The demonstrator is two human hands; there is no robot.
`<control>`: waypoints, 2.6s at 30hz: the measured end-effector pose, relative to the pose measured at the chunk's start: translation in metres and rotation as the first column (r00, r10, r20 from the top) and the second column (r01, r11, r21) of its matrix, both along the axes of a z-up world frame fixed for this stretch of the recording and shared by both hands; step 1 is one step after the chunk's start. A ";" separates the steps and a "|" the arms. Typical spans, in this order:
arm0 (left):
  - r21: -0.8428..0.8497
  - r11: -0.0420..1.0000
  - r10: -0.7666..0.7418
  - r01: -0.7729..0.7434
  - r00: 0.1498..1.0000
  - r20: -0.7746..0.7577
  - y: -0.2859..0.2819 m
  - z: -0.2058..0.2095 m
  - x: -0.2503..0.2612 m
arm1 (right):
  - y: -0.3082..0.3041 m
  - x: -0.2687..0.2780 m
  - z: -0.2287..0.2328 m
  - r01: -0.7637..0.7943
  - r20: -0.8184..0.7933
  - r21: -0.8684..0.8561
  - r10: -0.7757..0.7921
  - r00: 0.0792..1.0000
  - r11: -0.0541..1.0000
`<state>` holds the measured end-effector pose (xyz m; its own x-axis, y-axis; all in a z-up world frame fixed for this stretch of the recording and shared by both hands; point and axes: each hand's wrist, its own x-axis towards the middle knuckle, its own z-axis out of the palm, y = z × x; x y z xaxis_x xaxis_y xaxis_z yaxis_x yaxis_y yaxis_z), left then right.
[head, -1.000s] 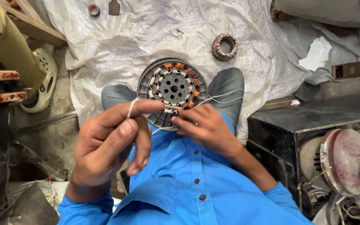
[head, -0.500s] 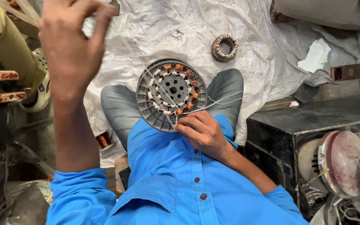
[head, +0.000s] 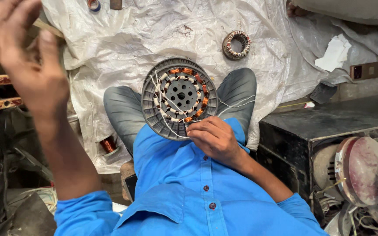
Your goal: The person sits cross-legged on the floor and uses a white string to tie and secure copper windings on a motor stator. They repeatedly wrap the string around the windings and pull it tight to hold them in place.
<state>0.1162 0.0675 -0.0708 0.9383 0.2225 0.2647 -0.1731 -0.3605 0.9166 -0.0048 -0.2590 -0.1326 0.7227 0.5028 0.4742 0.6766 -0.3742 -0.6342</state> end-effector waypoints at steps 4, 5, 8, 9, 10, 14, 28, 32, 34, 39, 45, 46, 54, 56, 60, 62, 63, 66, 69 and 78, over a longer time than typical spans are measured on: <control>0.629 0.736 -0.436 0.253 0.887 0.154 -0.045 -0.009 -0.036 | 0.002 -0.002 -0.001 0.022 -0.051 0.053 -0.019 0.999 0.998; 0.235 0.807 -0.500 0.542 0.838 -0.219 -0.056 -0.011 -0.052 | 0.001 -0.002 0.000 0.011 -0.026 0.041 -0.010 1.000 0.999; 0.507 0.632 -0.682 0.586 0.731 0.005 -0.086 -0.021 -0.086 | -0.002 -0.003 0.001 0.010 -0.016 0.034 -0.010 1.000 0.999; 0.556 0.602 -0.702 0.573 0.711 0.027 -0.090 -0.024 -0.092 | -0.003 -0.003 0.002 0.011 -0.023 0.034 -0.010 1.000 0.999; 0.559 0.588 -0.704 0.585 0.710 -0.002 -0.089 -0.026 -0.093 | -0.002 -0.003 0.002 0.010 -0.029 0.034 -0.009 1.000 0.999; 0.533 0.561 -0.735 0.633 0.677 -0.031 -0.073 -0.025 -0.089 | 0.005 -0.001 0.005 0.007 -0.027 0.014 -0.007 1.000 1.000; 0.495 0.465 -0.859 0.734 0.510 0.050 -0.083 -0.002 -0.084 | 0.012 -0.008 0.006 0.128 0.033 0.015 -0.128 0.991 0.992; 0.478 0.441 -0.873 0.760 0.486 0.031 -0.081 -0.005 -0.085 | 0.008 -0.001 0.007 0.077 0.064 -0.049 -0.074 0.995 0.996; 0.468 0.423 -0.881 0.776 0.473 0.012 -0.082 -0.006 -0.086 | 0.009 0.002 0.008 0.044 0.098 -0.068 -0.037 0.995 0.997; 0.505 0.419 -0.879 0.755 0.476 0.018 -0.074 0.001 -0.070 | 0.011 0.004 0.006 0.019 0.116 -0.113 -0.006 0.993 0.993; 0.549 0.754 -0.572 0.359 0.771 0.281 -0.052 -0.008 -0.016 | 0.007 0.007 0.001 0.111 -0.140 0.026 -0.107 0.984 0.993; 0.487 0.834 -0.475 0.261 0.789 0.391 -0.056 -0.015 -0.013 | 0.007 0.006 0.001 0.103 -0.161 0.042 -0.095 0.982 0.994; 0.399 0.907 -0.290 0.138 0.891 0.351 -0.094 -0.079 -0.083 | -0.001 0.001 -0.003 0.115 -0.259 0.079 -0.091 0.962 0.990; 0.428 0.891 -0.311 0.152 0.891 0.330 -0.096 -0.089 -0.100 | 0.000 0.001 0.000 0.063 -0.185 0.025 -0.057 0.981 0.998; 0.409 0.895 -0.317 0.176 0.897 0.308 -0.102 -0.100 -0.119 | 0.006 0.015 0.010 -0.031 -0.064 -0.067 0.027 0.998 0.997; 0.394 0.905 -0.299 0.163 0.901 0.314 -0.107 -0.103 -0.119 | 0.006 0.031 0.015 -0.096 -0.038 -0.112 0.093 0.995 0.989; 0.393 0.907 -0.291 0.152 0.901 0.322 -0.109 -0.105 -0.119 | 0.006 0.038 0.017 -0.125 -0.029 -0.136 0.122 0.992 0.983; 0.380 0.912 -0.291 0.154 0.897 0.334 -0.113 -0.109 -0.123 | 0.004 0.051 0.020 -0.190 -0.070 -0.144 0.181 0.981 0.971; 0.390 0.909 -0.294 0.149 0.891 0.346 -0.113 -0.110 -0.121 | 0.005 0.060 0.024 -0.181 -0.075 -0.160 0.171 0.982 0.970; 0.391 0.909 -0.284 0.143 0.899 0.333 -0.114 -0.111 -0.121 | 0.004 0.066 0.022 -0.138 -0.148 -0.192 0.110 0.983 0.972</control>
<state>-0.0051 -0.0461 -0.1823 0.7661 -0.1446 0.6262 -0.5861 -0.5570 0.5884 0.0607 -0.2546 -0.1106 0.6993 0.6672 0.2567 0.6387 -0.4219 -0.6435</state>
